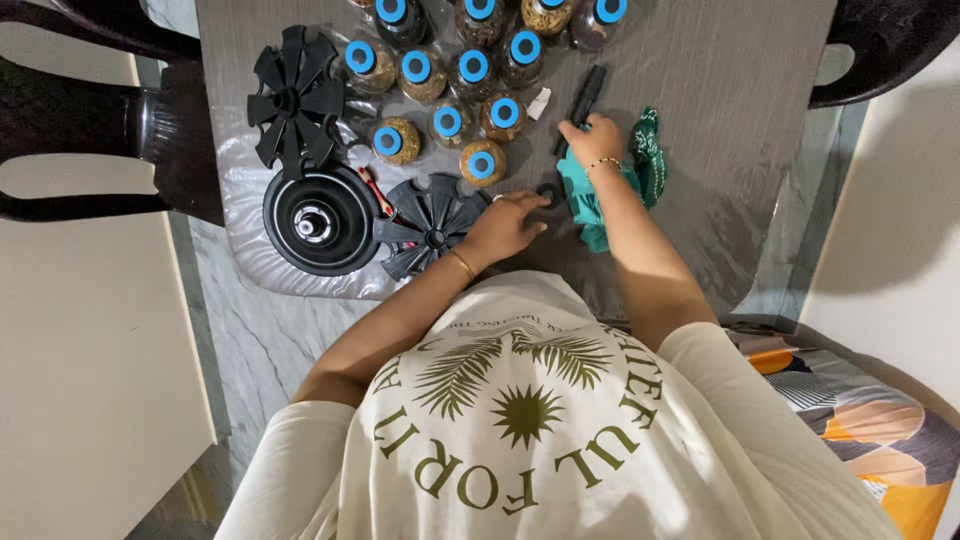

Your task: The person wipes a disassembled black plastic fan blade assembly and its components with a green cloth on a table. They rotate the parts to wipe different sides and then reassemble the fan blade onto its central hub.

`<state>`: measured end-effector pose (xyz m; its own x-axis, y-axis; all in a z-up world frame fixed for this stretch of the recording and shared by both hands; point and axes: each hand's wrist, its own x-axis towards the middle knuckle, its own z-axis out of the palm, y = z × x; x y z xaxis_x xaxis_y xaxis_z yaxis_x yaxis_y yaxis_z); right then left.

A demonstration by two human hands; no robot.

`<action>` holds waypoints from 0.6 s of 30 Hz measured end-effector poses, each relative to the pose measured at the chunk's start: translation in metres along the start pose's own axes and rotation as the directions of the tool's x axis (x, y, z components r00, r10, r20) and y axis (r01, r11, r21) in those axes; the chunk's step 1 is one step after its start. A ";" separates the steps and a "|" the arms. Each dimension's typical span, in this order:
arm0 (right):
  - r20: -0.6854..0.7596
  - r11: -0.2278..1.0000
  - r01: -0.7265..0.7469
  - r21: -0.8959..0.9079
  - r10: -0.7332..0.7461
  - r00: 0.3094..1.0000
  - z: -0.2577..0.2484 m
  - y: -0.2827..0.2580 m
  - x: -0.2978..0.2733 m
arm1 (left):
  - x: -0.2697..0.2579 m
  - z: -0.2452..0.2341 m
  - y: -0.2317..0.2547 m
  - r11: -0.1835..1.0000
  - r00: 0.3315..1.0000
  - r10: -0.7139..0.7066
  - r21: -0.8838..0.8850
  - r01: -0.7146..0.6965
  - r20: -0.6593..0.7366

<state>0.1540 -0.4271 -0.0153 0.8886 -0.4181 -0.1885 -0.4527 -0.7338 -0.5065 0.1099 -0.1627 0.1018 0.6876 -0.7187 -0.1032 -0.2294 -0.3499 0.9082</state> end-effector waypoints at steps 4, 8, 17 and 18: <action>0.100 0.996 0.017 0.087 -0.026 0.995 -0.058 -0.035 -0.040 | -0.001 0.008 -0.005 0.940 0.976 -0.200 -0.297 0.166 -0.087; 0.125 0.992 0.081 -0.098 -0.069 0.990 -0.111 -0.091 -0.116 | 0.013 0.028 -0.023 0.776 0.990 -0.138 -0.620 0.114 0.010; -0.268 0.844 0.374 0.384 -0.286 0.920 -0.184 -0.152 -0.198 | 0.001 -0.003 0.047 0.503 0.965 -0.263 -0.855 0.130 -0.008; -0.317 0.801 0.391 0.454 -0.265 0.911 -0.199 -0.155 -0.201 | -0.002 -0.011 0.053 0.577 0.947 -0.321 -0.797 0.179 -0.020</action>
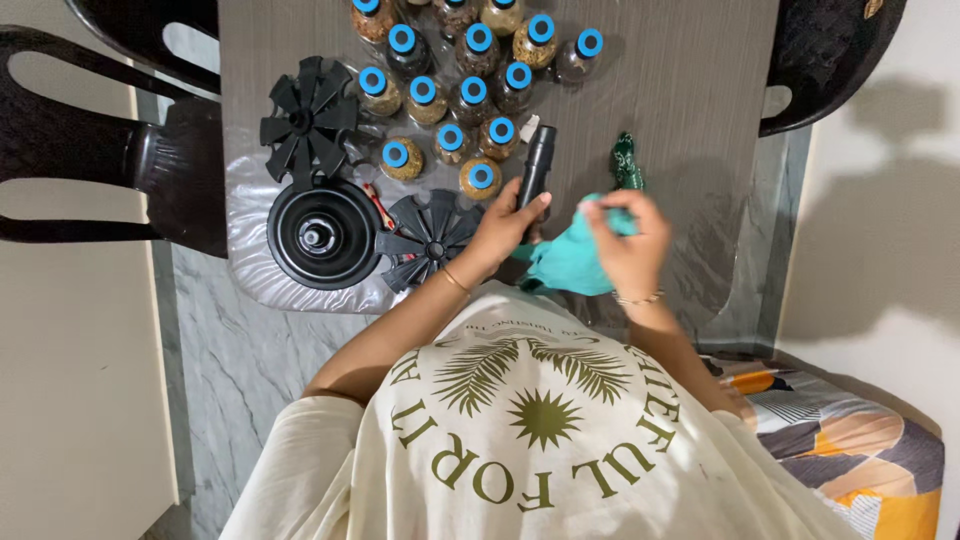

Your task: The person wipes a disassembled black plastic fan blade assembly and its components with a green cloth on a table. They rotate the parts to wipe different sides and then reassemble the fan blade onto its central hub.

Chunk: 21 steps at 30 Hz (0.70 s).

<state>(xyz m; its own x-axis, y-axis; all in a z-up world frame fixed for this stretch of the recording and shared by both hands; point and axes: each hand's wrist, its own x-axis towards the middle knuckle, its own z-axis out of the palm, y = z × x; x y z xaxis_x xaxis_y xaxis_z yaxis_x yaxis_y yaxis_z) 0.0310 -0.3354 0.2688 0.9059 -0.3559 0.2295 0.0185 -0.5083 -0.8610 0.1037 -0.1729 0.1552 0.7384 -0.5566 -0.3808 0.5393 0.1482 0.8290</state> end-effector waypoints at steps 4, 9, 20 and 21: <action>-0.335 0.984 0.154 0.088 -0.116 0.935 -0.007 -0.047 0.012 | -0.028 -0.010 0.017 0.893 0.976 0.218 0.400 -0.206 0.014; 0.553 0.405 0.826 -0.393 -0.613 0.564 0.039 -0.084 0.023 | -0.054 -0.027 0.029 0.460 0.741 0.616 0.642 -0.613 0.267; 0.136 0.816 0.478 -0.327 -0.460 0.878 0.046 -0.035 0.026 | -0.143 -0.029 0.121 0.360 0.912 0.380 0.883 -0.302 0.157; 0.168 0.719 0.554 -0.419 -0.538 0.826 0.047 -0.050 0.022 | -0.144 -0.028 0.120 0.345 0.918 0.360 0.891 -0.296 0.166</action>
<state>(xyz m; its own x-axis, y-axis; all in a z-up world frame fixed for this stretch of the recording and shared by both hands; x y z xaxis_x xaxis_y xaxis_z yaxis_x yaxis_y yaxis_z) 0.0700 -0.2811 0.2953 0.8096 0.1110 0.5765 0.3372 -0.8917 -0.3020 0.0730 -0.0524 0.2981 0.8049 -0.5932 0.0165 -0.3931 -0.5121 0.7637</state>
